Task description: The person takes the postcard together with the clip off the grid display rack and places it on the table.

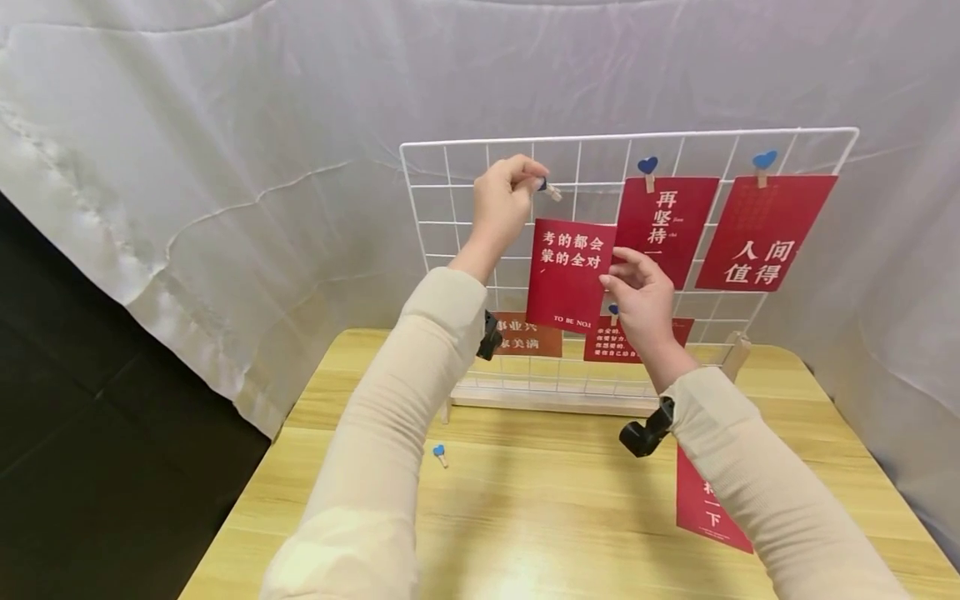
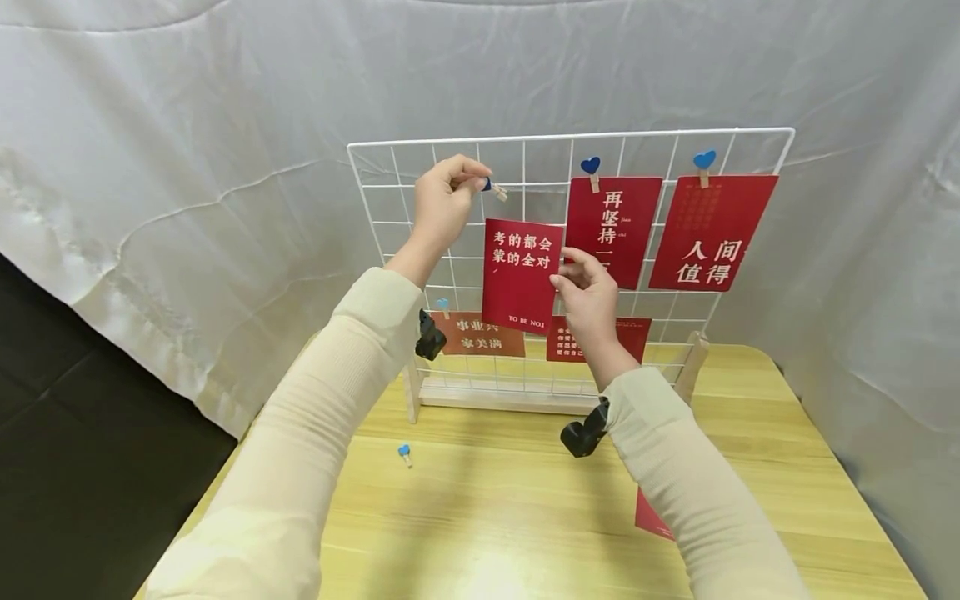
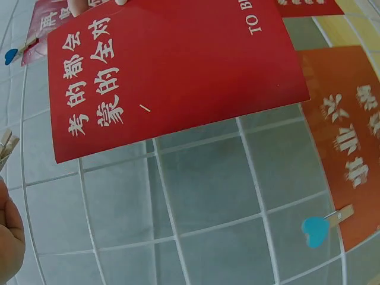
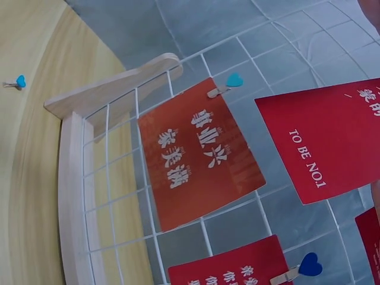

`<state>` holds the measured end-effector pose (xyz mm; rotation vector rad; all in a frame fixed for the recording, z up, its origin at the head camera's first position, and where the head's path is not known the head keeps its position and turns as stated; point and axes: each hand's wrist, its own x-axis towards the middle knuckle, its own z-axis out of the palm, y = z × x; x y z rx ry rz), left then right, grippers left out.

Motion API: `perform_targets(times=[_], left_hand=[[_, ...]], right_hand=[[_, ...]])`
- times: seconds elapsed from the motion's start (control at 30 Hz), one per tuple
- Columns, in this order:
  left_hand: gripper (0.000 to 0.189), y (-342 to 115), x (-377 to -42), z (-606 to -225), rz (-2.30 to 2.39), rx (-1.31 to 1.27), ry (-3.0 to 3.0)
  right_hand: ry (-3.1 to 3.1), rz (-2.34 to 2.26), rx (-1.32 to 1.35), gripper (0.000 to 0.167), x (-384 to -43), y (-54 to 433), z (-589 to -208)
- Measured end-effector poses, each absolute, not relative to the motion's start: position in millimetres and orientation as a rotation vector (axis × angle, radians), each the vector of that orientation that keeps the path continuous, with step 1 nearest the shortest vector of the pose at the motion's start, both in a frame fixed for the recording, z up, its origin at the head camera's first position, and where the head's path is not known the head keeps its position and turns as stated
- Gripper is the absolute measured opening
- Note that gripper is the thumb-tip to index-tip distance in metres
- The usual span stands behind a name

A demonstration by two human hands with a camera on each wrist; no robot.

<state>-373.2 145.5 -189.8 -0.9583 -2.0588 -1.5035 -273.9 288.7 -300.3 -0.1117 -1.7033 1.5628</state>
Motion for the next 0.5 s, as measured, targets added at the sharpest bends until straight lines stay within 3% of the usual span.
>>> perform_targets(times=[0.33,0.5], left_hand=[[0.010,137,-372,-211,-1.617,-0.946,-2.076],[0.010,131,-369,-222,-1.612,-0.940,-2.144]], right_hand=[[-1.659,1.657,-0.081,0.031,-262,292,-312],[-1.598,1.775,-0.037,0.039,-290,337,-360]])
